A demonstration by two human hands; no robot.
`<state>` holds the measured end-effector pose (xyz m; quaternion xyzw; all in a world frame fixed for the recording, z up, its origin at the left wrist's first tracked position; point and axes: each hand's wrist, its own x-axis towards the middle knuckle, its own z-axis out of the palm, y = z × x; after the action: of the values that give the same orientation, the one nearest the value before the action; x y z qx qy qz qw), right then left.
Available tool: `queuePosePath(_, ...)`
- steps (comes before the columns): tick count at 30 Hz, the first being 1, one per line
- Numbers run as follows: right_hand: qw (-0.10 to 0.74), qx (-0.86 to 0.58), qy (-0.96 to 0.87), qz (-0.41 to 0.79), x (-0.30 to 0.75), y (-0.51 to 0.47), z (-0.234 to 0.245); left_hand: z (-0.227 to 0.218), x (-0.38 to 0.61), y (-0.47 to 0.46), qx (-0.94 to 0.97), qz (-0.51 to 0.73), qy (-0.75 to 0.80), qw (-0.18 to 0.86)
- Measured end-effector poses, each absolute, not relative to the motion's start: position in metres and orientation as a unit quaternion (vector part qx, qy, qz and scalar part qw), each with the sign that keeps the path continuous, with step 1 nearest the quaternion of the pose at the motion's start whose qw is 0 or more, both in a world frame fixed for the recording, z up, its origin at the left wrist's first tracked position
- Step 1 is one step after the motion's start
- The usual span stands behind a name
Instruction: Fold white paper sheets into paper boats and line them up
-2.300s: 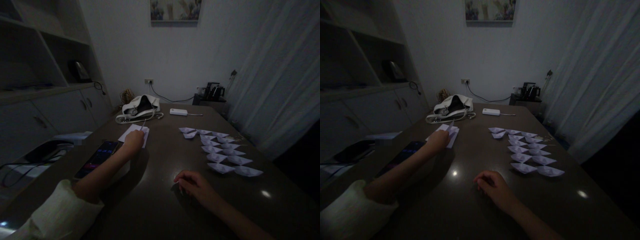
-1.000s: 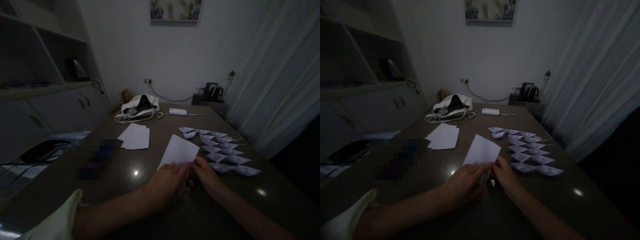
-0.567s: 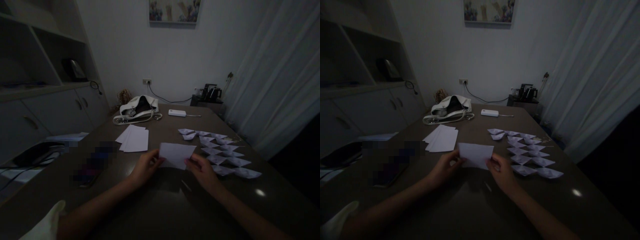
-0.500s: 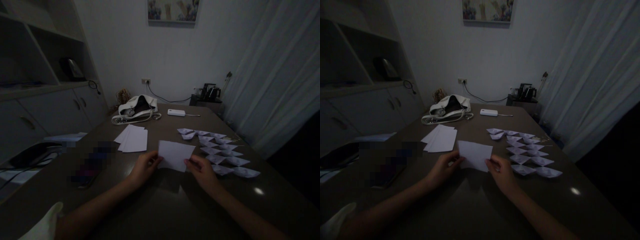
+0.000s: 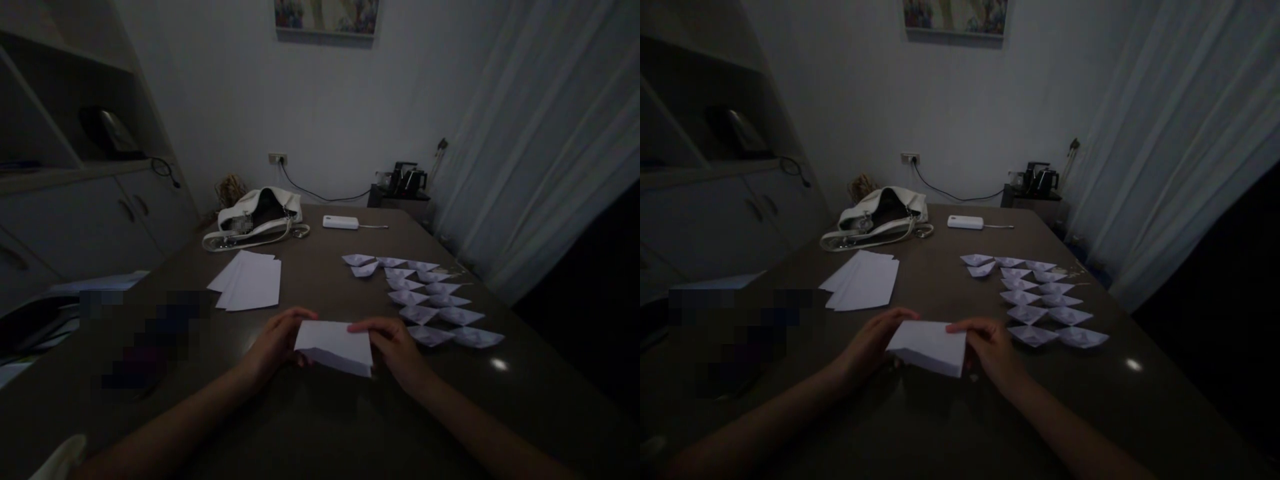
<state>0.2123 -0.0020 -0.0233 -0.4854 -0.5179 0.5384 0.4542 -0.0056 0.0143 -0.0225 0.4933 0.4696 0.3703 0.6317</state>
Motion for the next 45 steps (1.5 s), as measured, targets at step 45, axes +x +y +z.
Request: queuePosePath(45, 0.363, -0.450, -0.656, 0.485, 0.208, -0.007, -0.022, -0.004, -0.009, 0.009, 0.678, 0.204, 0.520, 0.478)
